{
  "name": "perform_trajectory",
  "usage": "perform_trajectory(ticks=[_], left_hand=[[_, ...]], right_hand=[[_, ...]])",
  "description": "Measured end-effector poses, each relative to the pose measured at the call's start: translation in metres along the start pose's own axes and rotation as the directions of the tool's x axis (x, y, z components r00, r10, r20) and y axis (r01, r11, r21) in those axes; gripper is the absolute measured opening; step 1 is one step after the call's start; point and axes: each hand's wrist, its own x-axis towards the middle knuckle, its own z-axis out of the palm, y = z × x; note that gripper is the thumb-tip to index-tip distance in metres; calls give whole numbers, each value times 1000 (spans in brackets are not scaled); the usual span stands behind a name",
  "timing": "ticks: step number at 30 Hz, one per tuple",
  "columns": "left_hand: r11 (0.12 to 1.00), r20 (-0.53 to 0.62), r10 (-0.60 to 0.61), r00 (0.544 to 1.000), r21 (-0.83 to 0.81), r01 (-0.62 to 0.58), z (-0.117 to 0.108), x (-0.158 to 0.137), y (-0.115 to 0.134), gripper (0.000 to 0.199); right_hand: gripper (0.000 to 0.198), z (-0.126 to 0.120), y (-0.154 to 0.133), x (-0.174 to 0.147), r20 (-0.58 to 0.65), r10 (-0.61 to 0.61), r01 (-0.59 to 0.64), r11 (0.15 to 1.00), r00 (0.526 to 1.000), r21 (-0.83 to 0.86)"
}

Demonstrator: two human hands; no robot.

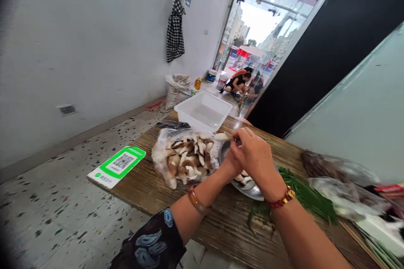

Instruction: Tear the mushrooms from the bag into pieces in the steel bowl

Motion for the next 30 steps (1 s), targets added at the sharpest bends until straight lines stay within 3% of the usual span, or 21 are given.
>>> perform_trajectory(ticks=[3, 6, 9, 14, 18, 20, 24, 27, 30], left_hand=[[949, 115, -127, 985, -274, 155, -2, 3, -6, 8], [765, 229, -224, 947, -561, 316, -6, 2, -3, 20], [687, 279, -236, 931, -630, 363, -8, 2, 1, 29], [765, 230, -229, 946, -558, 321, -12, 4, 4, 28], [921, 232, -178, 956, -302, 245, -12, 5, 8, 22], [973, 241, -143, 960, -145, 181, -10, 4, 10, 28], [992, 207, -113, 972, -34, 122, -5, 3, 6, 42], [988, 145, -137, 980, -51, 146, -2, 4, 0, 40], [991, 167, -123, 978, -39, 132, -1, 4, -4, 31]], right_hand=[[9, -6, 27, -25, -115, 56, -65, 995, 992, -81], [9, -2, 40, -46, -139, 50, -67, 990, 989, -121], [15, 5, 41, -62, -150, 4, -16, 997, 989, -80], [24, 7, 43, -77, -177, 17, 10, 989, 984, 147], [29, 4, 53, -81, -244, 189, -94, 930, 951, 357], [34, 7, 59, -81, -219, 205, -103, 910, 954, 401], [33, 21, 69, -82, -124, 152, -81, 889, 981, 451], [29, 31, 73, -83, -106, 243, -161, 853, 964, 496], [27, 36, 72, -84, -118, 341, -226, 806, 932, 547]])
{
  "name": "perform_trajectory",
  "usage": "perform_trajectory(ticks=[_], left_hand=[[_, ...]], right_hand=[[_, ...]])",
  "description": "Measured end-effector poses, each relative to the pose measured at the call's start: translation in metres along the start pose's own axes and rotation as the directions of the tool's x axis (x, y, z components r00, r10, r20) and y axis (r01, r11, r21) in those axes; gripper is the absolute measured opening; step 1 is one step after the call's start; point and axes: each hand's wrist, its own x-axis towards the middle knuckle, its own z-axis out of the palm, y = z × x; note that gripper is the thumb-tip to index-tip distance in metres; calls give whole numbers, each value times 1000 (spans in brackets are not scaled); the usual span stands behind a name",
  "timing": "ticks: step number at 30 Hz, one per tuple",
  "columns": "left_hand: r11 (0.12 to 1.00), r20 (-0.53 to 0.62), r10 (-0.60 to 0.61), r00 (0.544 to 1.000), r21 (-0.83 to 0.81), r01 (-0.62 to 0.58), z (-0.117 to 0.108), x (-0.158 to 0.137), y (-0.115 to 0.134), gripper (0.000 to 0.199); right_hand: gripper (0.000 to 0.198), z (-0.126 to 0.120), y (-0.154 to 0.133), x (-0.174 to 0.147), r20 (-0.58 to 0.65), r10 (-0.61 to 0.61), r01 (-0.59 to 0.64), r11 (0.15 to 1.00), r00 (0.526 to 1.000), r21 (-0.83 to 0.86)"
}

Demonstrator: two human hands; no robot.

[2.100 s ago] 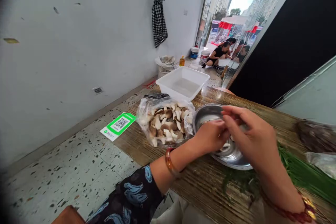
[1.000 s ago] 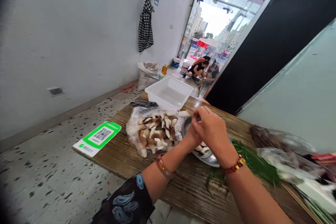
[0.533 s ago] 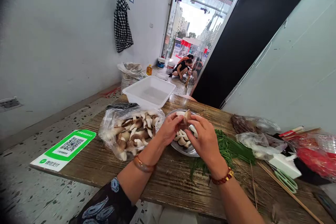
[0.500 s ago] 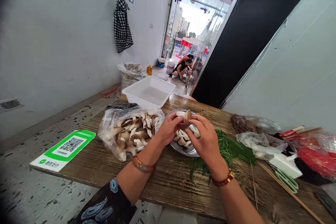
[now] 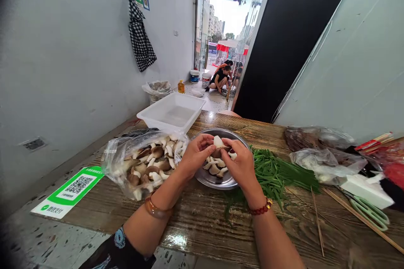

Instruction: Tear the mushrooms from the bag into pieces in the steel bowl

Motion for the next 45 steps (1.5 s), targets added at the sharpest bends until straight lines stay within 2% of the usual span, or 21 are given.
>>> perform_trajectory(ticks=[5, 9, 16, 22, 26, 28, 31, 35, 38, 39, 41, 43, 45], left_hand=[[980, 20, 68, 997, 188, -71, 5, -1, 0, 29], [946, 3, 99, 995, 309, -95, 10, -4, 2, 38], [944, 19, 56, 998, 324, -59, 13, -5, 4, 43], [949, -25, 50, 998, 312, -40, 17, -8, 2, 40], [952, -30, 32, 999, 307, -21, 18, -8, 1, 38], [955, -24, 17, 1000, 296, -9, 18, -8, 1, 38], [965, 0, -16, 1000, 262, 15, 18, -9, 3, 41], [983, 59, -48, 997, 180, 37, 18, -8, 7, 35], [988, 29, -15, 999, 156, 10, 15, -6, 10, 28], [986, 5, 7, 1000, 164, -7, 14, -5, 10, 27], [975, -42, 60, 997, 215, -49, 10, -3, 9, 26], [946, -56, 104, 993, 312, -82, 6, -2, 7, 26], [899, -35, 133, 991, 425, -106, 3, -1, 5, 28]], right_hand=[[23, 3, -1, -6, -65, 3, 0, 999, 998, 52], [22, 2, 0, -13, -44, -35, 37, 998, 998, 44], [19, 4, -6, -19, -13, -48, 48, 999, 999, 20], [30, 8, -9, -23, -14, -43, 43, 999, 999, -8], [28, 9, -11, -22, -42, -48, 49, 998, 998, 25], [27, 7, -10, -20, -68, -11, 17, 997, 998, 81], [27, 2, -4, -17, -37, 128, -118, 972, 991, 205], [27, -7, 4, -14, 128, 278, -306, 843, 952, 443], [26, -9, 7, -13, 124, 344, -355, 768, 931, 533], [26, -9, 7, -13, 99, 366, -361, 768, 925, 530], [26, -8, 10, -13, 21, 373, -341, 822, 928, 457], [26, -8, 13, -14, -51, 309, -280, 912, 950, 301], [27, -8, 18, -15, -48, 217, -208, 967, 975, 144]])
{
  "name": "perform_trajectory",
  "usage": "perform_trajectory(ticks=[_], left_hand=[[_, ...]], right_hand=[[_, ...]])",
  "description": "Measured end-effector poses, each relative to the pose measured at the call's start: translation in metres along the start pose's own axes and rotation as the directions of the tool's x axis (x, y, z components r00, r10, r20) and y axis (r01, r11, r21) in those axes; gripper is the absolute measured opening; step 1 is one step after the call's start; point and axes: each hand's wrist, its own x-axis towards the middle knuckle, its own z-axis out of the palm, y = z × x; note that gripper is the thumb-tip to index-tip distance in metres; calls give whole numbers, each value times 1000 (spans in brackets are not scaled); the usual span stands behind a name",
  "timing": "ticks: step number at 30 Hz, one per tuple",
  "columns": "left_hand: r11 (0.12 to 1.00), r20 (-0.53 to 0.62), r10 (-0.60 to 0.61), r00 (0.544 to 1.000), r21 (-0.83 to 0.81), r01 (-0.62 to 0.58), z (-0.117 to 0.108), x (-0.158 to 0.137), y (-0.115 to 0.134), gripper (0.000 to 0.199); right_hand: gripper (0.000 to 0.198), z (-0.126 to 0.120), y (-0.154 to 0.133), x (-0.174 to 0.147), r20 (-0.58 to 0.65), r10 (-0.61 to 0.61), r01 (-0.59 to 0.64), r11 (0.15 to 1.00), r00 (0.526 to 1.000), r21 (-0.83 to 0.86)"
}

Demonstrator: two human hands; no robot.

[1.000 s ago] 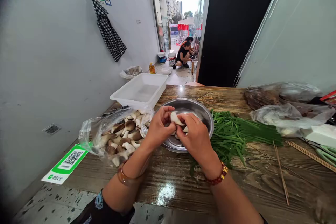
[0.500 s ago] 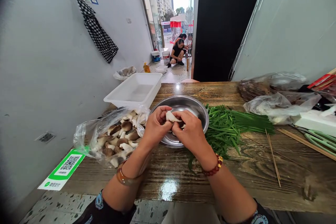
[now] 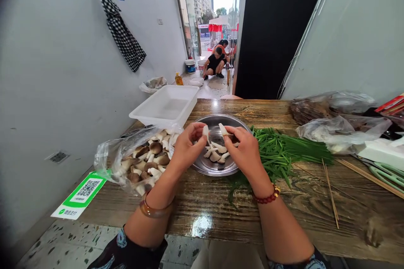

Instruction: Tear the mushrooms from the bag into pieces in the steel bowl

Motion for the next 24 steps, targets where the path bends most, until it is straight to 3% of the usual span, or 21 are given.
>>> perform_trajectory(ticks=[3, 6, 10, 14, 18, 20, 24], left_hand=[[995, -11, 45, 999, 88, -43, -1, 0, -4, 30], [999, -111, 52, 993, 5, -52, -2, 0, -3, 24], [983, -243, -5, 970, -178, -40, -9, -3, 6, 18], [986, -277, 3, 961, -160, -49, -37, -9, 16, 18], [999, -348, 7, 937, 45, 10, -89, -14, 10, 21], [976, -328, -5, 945, 204, 76, -117, -16, 1, 23], [786, -168, -47, 985, 602, 140, -154, -25, -20, 19]], right_hand=[[29, 1, 6, 0, 53, -57, 63, 993, 997, -103], [30, 3, 8, -1, 19, -54, 55, 994, 998, -98], [31, 6, 7, -3, 32, 19, -19, 1000, 999, -8], [36, 6, 11, -4, 32, 138, -139, 988, 990, 59], [34, 6, 19, -5, 37, 154, -156, 986, 987, 62], [33, 6, 21, -5, 45, 142, -145, 987, 989, 64], [34, 6, 23, -5, 37, 138, -141, 987, 990, 75]])
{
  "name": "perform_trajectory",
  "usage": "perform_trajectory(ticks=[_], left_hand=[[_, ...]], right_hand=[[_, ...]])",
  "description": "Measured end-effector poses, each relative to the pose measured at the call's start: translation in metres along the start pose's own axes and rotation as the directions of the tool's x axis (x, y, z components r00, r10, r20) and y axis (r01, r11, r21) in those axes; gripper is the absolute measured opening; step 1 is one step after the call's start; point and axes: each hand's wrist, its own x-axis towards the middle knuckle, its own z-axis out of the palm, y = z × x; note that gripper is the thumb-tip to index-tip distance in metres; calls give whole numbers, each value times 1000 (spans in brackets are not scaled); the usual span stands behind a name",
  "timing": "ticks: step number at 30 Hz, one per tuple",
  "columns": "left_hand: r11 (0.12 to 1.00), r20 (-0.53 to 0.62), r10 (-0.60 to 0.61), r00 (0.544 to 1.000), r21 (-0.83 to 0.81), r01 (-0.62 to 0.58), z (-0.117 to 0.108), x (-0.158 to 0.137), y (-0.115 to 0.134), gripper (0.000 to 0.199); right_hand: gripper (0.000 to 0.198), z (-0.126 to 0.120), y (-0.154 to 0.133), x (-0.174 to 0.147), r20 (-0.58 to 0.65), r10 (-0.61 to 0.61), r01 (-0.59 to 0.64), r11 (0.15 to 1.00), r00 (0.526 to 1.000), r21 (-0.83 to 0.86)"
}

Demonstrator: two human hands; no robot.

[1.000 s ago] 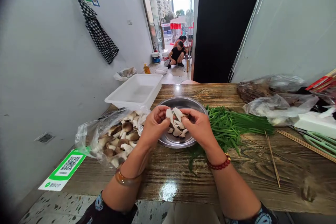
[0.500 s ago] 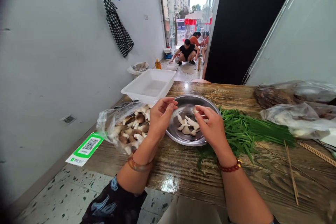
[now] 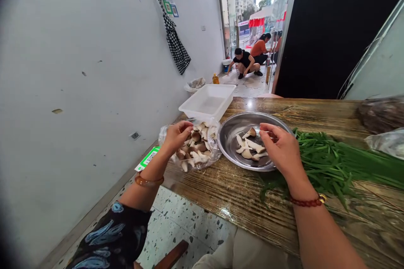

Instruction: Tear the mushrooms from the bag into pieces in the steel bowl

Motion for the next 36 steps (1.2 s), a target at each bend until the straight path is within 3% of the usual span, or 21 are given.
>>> perform_trajectory(ticks=[5, 10, 16, 20, 23, 26, 28, 32, 36], left_hand=[[952, 185, 99, 978, 268, -147, 9, -3, -13, 24], [860, 272, 228, 935, 395, -324, 30, 3, -9, 38], [809, 333, 243, 911, 448, -380, 35, 12, -9, 33], [862, 328, 237, 915, 364, -353, 19, 11, -8, 22], [949, 267, 151, 952, 229, -215, 1, 6, -4, 10], [999, 225, 18, 974, -52, -7, -14, -3, 8, 16], [962, 241, -25, 970, -258, 89, -16, -8, 22, 23], [885, 275, 26, 961, -453, 106, 4, -13, 59, 27], [889, 297, 124, 947, -457, 27, 41, -10, 92, 24]], right_hand=[[35, 0, -1, 0, 18, -14, 15, 998, 1000, -54], [37, -1, -3, 1, 34, -33, 35, 997, 999, -66], [39, -2, -9, 1, 34, -72, 73, 996, 997, -45], [39, -2, -11, 1, 33, -69, 70, 996, 997, -57], [39, -2, -12, 1, 38, -68, 70, 996, 997, -55], [39, -1, -12, 1, 43, -69, 71, 996, 997, -49], [39, 0, -12, 1, 36, -68, 69, 997, 997, -43], [36, 0, -17, 0, 7, -94, 94, 995, 996, 16], [29, -5, -29, -1, -1, -235, 233, 963, 972, 138]])
